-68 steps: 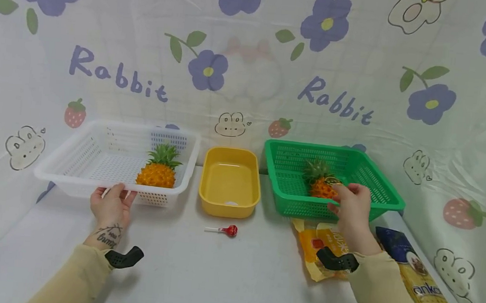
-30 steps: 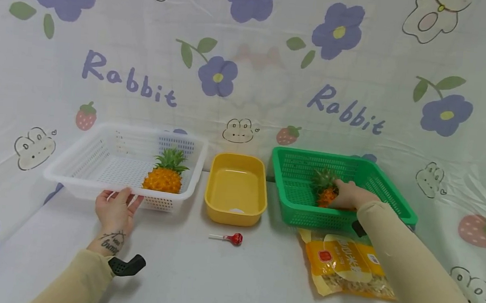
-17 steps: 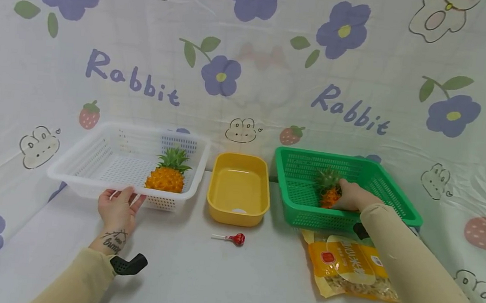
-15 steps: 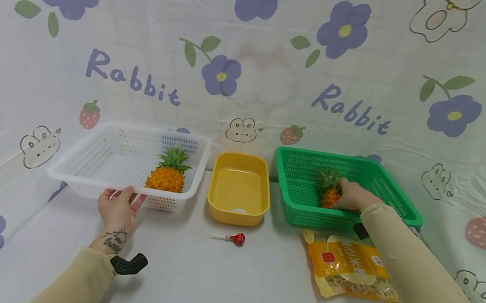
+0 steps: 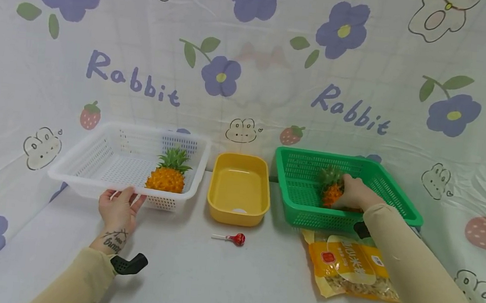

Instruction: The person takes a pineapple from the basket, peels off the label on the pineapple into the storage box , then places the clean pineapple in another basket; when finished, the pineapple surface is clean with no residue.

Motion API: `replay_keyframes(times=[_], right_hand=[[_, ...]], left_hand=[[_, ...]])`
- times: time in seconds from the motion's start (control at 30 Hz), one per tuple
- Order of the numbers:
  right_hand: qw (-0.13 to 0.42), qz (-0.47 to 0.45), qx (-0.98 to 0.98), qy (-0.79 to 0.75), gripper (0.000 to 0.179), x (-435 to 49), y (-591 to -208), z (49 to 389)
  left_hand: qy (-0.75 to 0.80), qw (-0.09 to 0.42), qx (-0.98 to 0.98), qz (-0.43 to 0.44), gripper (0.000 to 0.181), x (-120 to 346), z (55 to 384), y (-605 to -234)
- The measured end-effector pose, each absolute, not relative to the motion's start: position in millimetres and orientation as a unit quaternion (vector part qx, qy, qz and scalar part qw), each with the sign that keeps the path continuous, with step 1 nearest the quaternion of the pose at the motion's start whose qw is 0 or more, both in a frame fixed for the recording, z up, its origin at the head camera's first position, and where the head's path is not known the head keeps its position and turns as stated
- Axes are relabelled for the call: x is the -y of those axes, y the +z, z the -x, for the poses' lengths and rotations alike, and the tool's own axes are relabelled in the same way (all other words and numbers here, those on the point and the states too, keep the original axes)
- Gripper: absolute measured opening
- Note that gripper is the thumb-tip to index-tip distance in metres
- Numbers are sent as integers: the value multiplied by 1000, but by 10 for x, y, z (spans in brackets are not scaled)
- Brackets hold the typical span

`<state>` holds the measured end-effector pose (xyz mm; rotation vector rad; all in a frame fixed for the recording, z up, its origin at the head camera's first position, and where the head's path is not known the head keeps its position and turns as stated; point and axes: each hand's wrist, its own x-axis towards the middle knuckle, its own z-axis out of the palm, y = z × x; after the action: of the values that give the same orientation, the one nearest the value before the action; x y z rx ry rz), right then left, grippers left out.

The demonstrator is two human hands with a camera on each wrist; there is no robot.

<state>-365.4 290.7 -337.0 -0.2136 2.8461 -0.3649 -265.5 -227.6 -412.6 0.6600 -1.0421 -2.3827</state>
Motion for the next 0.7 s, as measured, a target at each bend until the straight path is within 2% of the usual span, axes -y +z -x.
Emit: replay_keyframes(times=[0.2,0.33,0.7], right_hand=[[123,66,-978,-156,104,-2858,-3196,3638],[124,62,-973,-183,100,-2790,-3040,3641],[106,97,-966,-217,91,-2403,-2524,3553]], left_hand=[[-866,226,379,-235,51,2276,2647,-4125],[-866,225,381,-233,58,2283,2633,-4132],[-864,227,383,-237,57,2265,2653,-4123]])
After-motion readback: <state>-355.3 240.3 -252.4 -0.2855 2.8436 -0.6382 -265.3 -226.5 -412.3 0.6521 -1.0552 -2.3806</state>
